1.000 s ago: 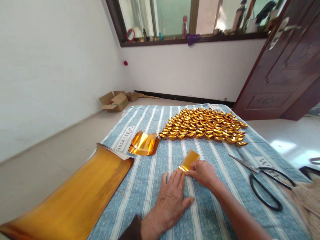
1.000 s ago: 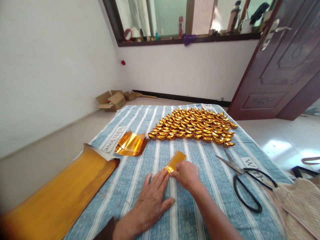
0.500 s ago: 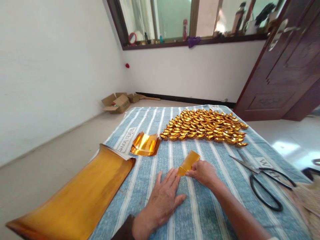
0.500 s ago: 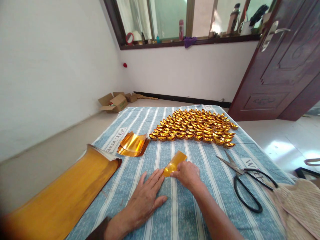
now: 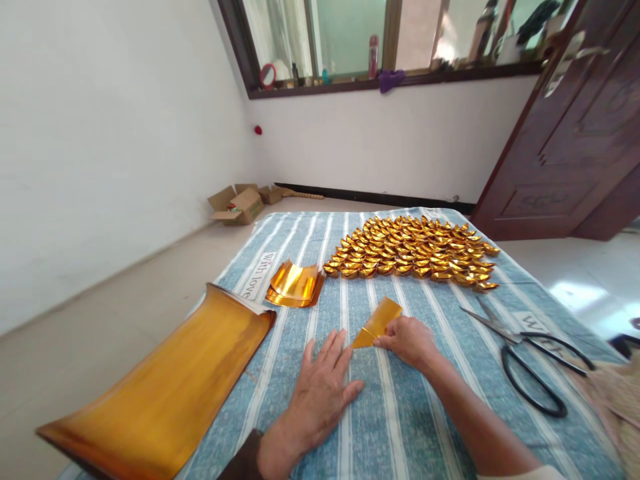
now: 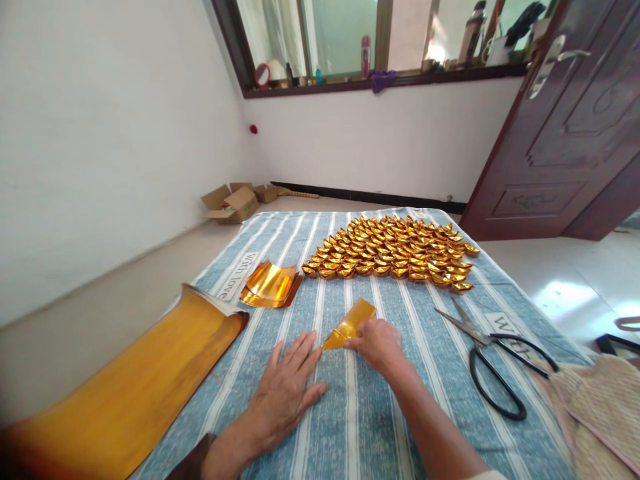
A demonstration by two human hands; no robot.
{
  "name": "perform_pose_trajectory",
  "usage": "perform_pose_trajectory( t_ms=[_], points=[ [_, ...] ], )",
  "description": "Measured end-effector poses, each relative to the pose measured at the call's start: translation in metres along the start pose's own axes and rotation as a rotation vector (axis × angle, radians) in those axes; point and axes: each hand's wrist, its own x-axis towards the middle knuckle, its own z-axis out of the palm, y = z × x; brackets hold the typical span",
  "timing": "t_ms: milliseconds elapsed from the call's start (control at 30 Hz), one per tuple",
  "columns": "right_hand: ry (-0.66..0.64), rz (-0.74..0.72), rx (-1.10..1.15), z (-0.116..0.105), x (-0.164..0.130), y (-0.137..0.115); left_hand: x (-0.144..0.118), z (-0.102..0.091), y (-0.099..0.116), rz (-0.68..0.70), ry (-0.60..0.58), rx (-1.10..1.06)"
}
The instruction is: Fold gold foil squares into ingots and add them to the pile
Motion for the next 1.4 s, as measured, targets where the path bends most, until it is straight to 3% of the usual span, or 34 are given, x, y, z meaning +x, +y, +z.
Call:
perform_pose_trajectory(
  t_ms=[467, 600, 700, 867, 1067, 1400],
  points=[
    [0.014, -0.005, -0.019, -0.001, -0.001, 0.001, 0.004, -0.011, 0.014, -0.071, 0.103, -0.006],
    [0.015, -0.008, -0.024, -0.001, 0.000, 0.001, -0.001, -0.014, 0.028, -0.046, 0.140, -0.053],
    [0.020, -0.007, -0.021, -0.001, -0.001, 0.000, 0.002, -0.016, 0.043, 0.051, 0.043, -0.113],
    [0.021, -0.015, -0.020, -0.001, -0.002, 0.000, 0.010, -0.008, 0.054, -0.008, -0.102, -0.144],
    [0.026, -0.016, -0.009, -0.001, -0.002, 0.001, 0.007, 0.000, 0.050, -0.032, -0.129, -0.119],
    [0.049, -0.052, 0.061, -0.002, -0.001, 0.004, 0.015, -0.010, 0.047, -0.048, -0.163, -0.122]
  ],
)
